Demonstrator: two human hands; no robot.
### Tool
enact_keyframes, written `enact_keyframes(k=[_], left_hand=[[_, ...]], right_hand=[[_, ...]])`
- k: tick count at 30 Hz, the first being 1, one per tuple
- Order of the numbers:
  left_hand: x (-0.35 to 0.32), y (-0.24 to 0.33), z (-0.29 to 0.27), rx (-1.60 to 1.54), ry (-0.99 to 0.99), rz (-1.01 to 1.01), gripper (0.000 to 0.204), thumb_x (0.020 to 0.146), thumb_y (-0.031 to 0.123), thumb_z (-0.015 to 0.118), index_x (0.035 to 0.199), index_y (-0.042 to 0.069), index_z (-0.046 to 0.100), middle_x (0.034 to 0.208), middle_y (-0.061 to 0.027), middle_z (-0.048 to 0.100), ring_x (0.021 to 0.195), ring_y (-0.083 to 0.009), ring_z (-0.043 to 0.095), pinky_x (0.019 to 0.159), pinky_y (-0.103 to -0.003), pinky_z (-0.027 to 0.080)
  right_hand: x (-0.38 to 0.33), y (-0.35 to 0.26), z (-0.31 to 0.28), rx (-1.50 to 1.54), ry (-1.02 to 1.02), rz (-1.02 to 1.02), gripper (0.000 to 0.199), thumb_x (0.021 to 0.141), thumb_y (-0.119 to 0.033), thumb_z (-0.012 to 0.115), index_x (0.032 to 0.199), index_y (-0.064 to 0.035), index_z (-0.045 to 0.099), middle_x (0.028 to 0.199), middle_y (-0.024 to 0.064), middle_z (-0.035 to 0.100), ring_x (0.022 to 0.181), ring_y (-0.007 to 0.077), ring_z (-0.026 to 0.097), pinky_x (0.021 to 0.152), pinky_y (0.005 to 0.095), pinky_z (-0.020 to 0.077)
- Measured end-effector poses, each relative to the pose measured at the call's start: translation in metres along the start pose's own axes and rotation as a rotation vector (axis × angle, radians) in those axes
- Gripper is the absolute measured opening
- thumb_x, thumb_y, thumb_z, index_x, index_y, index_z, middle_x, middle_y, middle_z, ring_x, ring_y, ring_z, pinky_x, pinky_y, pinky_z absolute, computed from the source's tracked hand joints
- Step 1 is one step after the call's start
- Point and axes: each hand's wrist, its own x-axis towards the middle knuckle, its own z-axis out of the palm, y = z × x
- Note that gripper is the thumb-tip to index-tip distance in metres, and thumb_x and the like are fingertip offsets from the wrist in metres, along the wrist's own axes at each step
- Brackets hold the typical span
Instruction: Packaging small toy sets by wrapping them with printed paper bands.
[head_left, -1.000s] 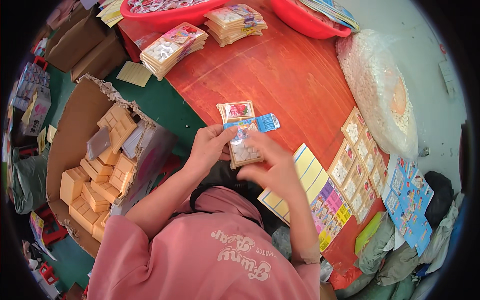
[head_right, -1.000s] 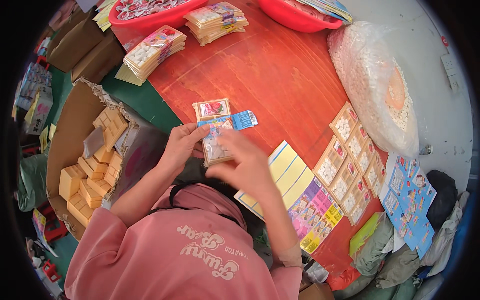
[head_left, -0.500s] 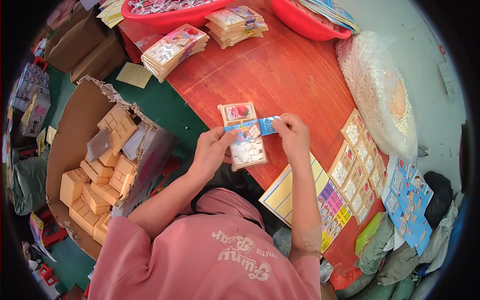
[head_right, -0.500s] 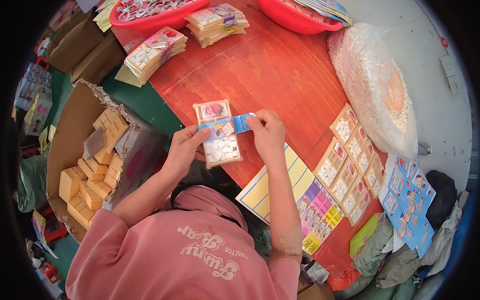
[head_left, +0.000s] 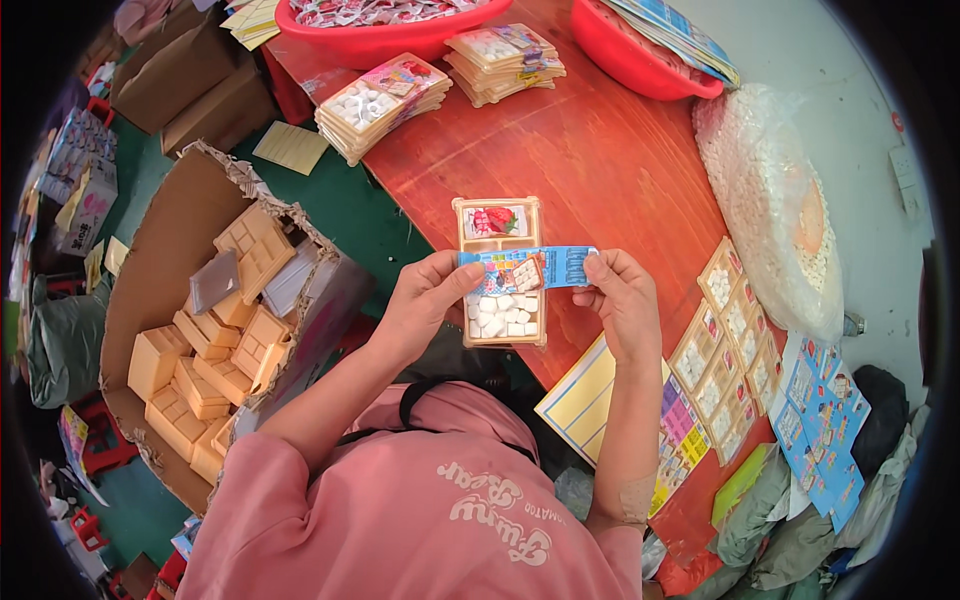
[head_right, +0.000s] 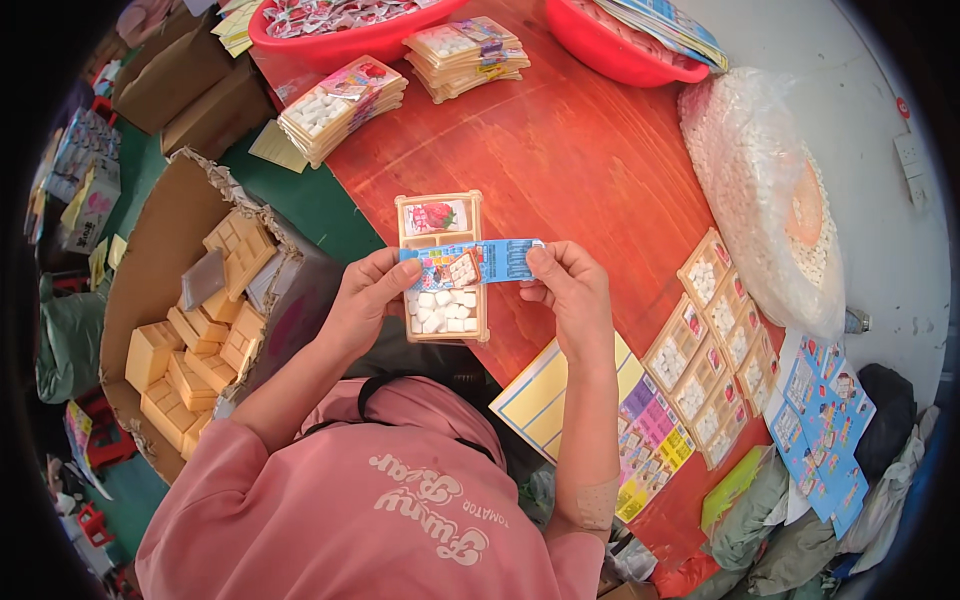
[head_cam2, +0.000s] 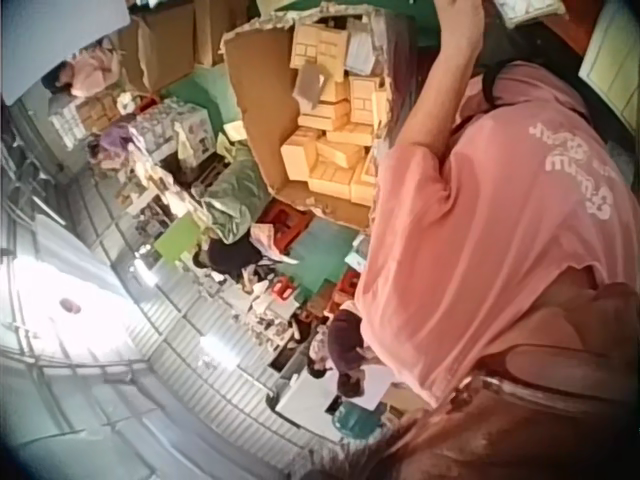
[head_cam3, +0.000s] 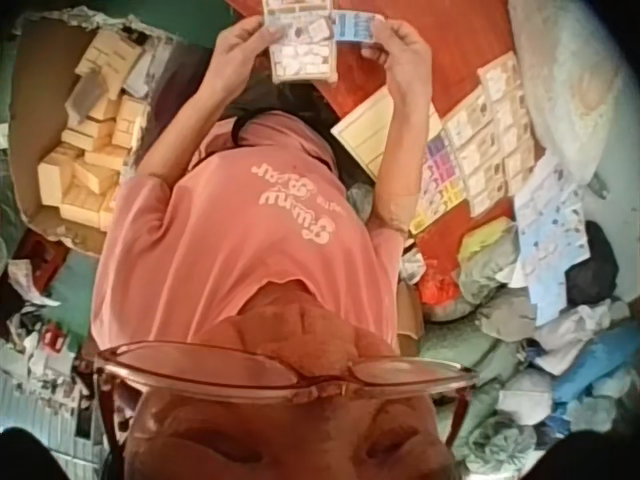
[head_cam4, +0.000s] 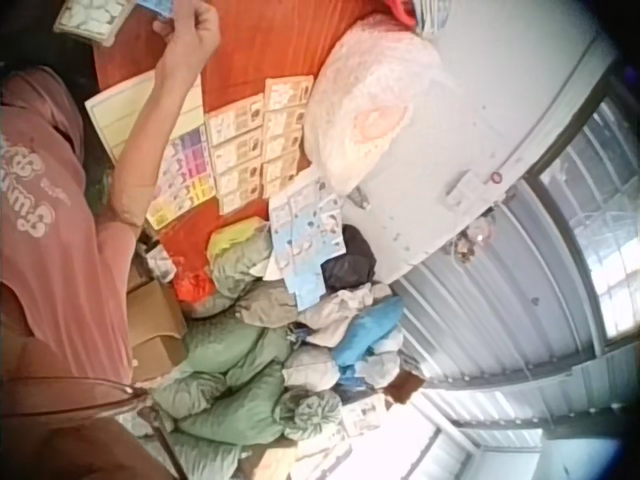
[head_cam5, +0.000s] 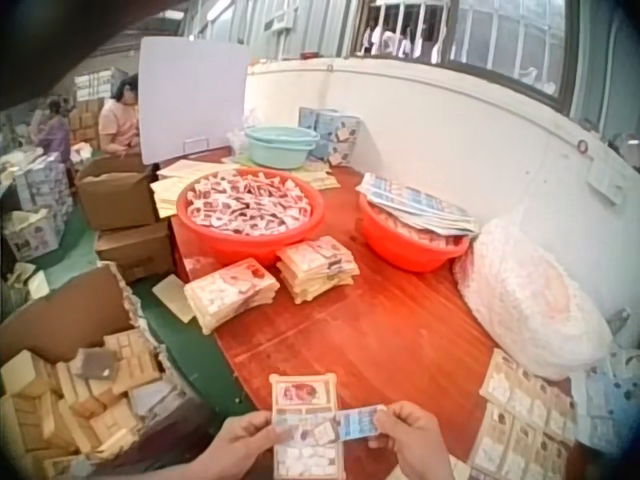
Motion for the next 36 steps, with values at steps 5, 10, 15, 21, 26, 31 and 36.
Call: enact_keyframes(k=[5,10,15,21,26,31,36], left_hand=[[0.003,-0.006,0.020,-0.068,0.160,0.048,0.024,0.094,0.023,0.053,0.098,-0.001,0.056,0.084,-0.0019,0.063,0.070,-0.0071,0.059,0.060,-0.023,0.048],[0.013,-0.019,0.023,0.418,0.234,0.228,0.023,0.090,0.019,0.055,0.086,-0.003,0.050,0.068,-0.0107,0.058,0.060,-0.0119,0.055,0.054,-0.030,0.044],[0.018,-0.005,0.044,0.805,0.255,0.320,0.023,0.087,0.015,0.057,0.078,-0.003,0.045,0.058,-0.0193,0.051,0.053,-0.0246,0.059,0.051,-0.038,0.043],[0.028,-0.007,0.044,0.657,0.118,0.192,0.024,0.082,0.015,0.065,0.091,-0.002,0.050,0.075,-0.0117,0.063,0.071,-0.0125,0.061,0.062,-0.028,0.048],[0.028,-0.005,0.049,0.761,0.055,0.154,0.038,0.076,0.017,0.070,0.100,-0.001,0.047,0.088,-0.0153,0.063,0.083,-0.0230,0.065,0.071,-0.033,0.049],[0.028,-0.009,0.051,0.810,0.020,0.211,0.041,0.076,0.013,0.067,0.100,-0.004,0.039,0.086,-0.0239,0.060,0.085,-0.0404,0.061,0.069,-0.044,0.047],[0.028,-0.010,0.056,0.795,0.021,0.200,0.036,0.076,0.010,0.064,0.096,-0.003,0.037,0.087,-0.0259,0.059,0.085,-0.0419,0.060,0.070,-0.045,0.047]], right_hand=[[-0.007,-0.001,0.011,-0.064,0.095,-0.073,0.018,0.088,-0.021,0.062,0.084,-0.0048,0.057,0.075,0.0030,0.062,0.062,0.0083,0.059,0.056,0.0198,0.0474],[-0.011,-0.006,0.024,-0.136,0.148,-0.105,0.021,0.088,-0.023,0.062,0.082,-0.0033,0.056,0.071,0.0033,0.062,0.060,0.0075,0.059,0.054,0.0195,0.0465],[-0.006,-0.003,0.032,-0.432,0.077,-0.096,0.018,0.086,-0.016,0.062,0.079,-0.0007,0.056,0.068,0.0050,0.063,0.061,0.0086,0.061,0.053,0.0221,0.0457],[0.007,0.000,0.025,-0.484,0.123,-0.107,0.019,0.084,-0.015,0.062,0.077,0.0008,0.056,0.065,0.0067,0.062,0.062,0.0108,0.062,0.054,0.0252,0.0464],[0.009,0.000,0.027,-0.443,0.087,-0.099,0.019,0.084,-0.015,0.063,0.077,0.0006,0.057,0.064,0.0075,0.062,0.063,0.0127,0.063,0.055,0.0267,0.0468],[0.013,-0.017,0.042,-1.041,-0.010,-0.324,0.017,0.084,-0.013,0.063,0.074,0.0000,0.057,0.067,0.0018,0.060,0.061,0.0087,0.057,0.054,0.0227,0.0443],[0.016,-0.023,0.036,-0.598,-0.186,-0.211,0.016,0.083,-0.010,0.064,0.073,0.0004,0.056,0.065,0.0010,0.059,0.063,0.0064,0.055,0.054,0.0227,0.0448]])
